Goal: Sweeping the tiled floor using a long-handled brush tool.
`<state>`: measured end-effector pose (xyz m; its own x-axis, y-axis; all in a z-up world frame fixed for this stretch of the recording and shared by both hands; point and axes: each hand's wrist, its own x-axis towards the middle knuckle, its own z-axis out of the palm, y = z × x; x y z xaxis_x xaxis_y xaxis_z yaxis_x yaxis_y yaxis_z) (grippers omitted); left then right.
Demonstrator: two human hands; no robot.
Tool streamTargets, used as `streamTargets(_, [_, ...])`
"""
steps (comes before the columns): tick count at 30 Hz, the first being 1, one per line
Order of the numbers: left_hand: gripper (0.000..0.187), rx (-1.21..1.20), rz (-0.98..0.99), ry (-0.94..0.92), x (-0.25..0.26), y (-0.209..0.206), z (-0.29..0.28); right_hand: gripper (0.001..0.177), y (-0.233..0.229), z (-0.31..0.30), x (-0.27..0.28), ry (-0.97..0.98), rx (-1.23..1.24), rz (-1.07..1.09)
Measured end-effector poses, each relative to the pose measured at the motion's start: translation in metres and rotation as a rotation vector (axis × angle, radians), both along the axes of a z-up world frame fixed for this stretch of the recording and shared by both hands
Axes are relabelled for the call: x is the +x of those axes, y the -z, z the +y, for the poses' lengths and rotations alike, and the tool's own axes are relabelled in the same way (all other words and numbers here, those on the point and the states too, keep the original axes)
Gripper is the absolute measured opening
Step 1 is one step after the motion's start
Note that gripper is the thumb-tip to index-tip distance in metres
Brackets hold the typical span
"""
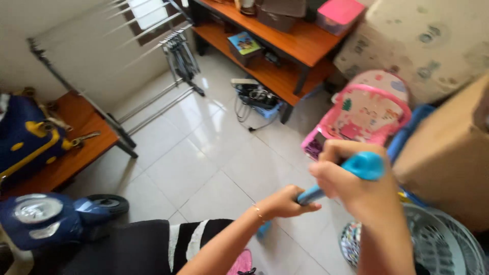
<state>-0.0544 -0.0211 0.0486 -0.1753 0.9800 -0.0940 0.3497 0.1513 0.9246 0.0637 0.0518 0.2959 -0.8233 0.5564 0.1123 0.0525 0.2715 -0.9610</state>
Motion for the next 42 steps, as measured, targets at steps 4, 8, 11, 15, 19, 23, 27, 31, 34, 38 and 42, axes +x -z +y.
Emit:
streamTargets(4, [0.034,0.121,0.07,-0.074,-0.104,-0.004,-0.038,0.022,0.016,-0.013,-0.055,-0.216,-0.119,0.356])
streamTargets(8, [0.019,0.116,0.302,-0.294,-0.231,0.028,-0.104,0.009,0.072,-0.049,-0.151,-0.269,-0.032,0.316])
streamTargets(11, [0.018,0.104,0.456,-0.503,-0.305,0.058,-0.161,0.004,0.138,-0.092,-0.231,-0.339,0.009,0.287])
streamTargets(15, [0.021,0.056,0.769,-0.856,-0.352,0.068,-0.201,0.008,0.205,-0.138,-0.301,-0.406,-0.099,0.323])
streamTargets(19, [0.034,-0.288,0.69,-0.806,-0.376,0.098,-0.188,0.013,0.203,-0.127,-0.32,-0.428,-0.133,0.339])
streamTargets(23, [0.025,-0.083,0.369,-0.522,-0.342,0.05,-0.126,0.013,0.124,-0.064,-0.3,-0.243,0.02,0.289])
streamTargets(27, [0.041,0.093,0.141,-0.254,-0.274,0.001,-0.067,0.026,0.019,-0.028,-0.262,-0.181,-0.086,0.127])
streamTargets(31, [0.05,0.078,-0.02,-0.177,-0.218,-0.007,-0.04,0.033,0.001,-0.021,-0.261,-0.095,0.015,-0.044])
streamTargets(34, [0.052,0.093,-0.256,-0.214,-0.203,0.011,-0.028,0.032,0.016,-0.019,-0.279,-0.033,0.014,-0.191])
streamTargets(38, [0.055,0.023,-0.167,-0.272,-0.228,-0.011,-0.023,0.034,-0.009,-0.017,-0.305,-0.096,0.035,-0.21])
streamTargets(42, [0.041,0.158,0.129,-0.344,-0.268,-0.052,-0.014,0.034,-0.066,-0.007,-0.31,-0.148,0.149,-0.079])
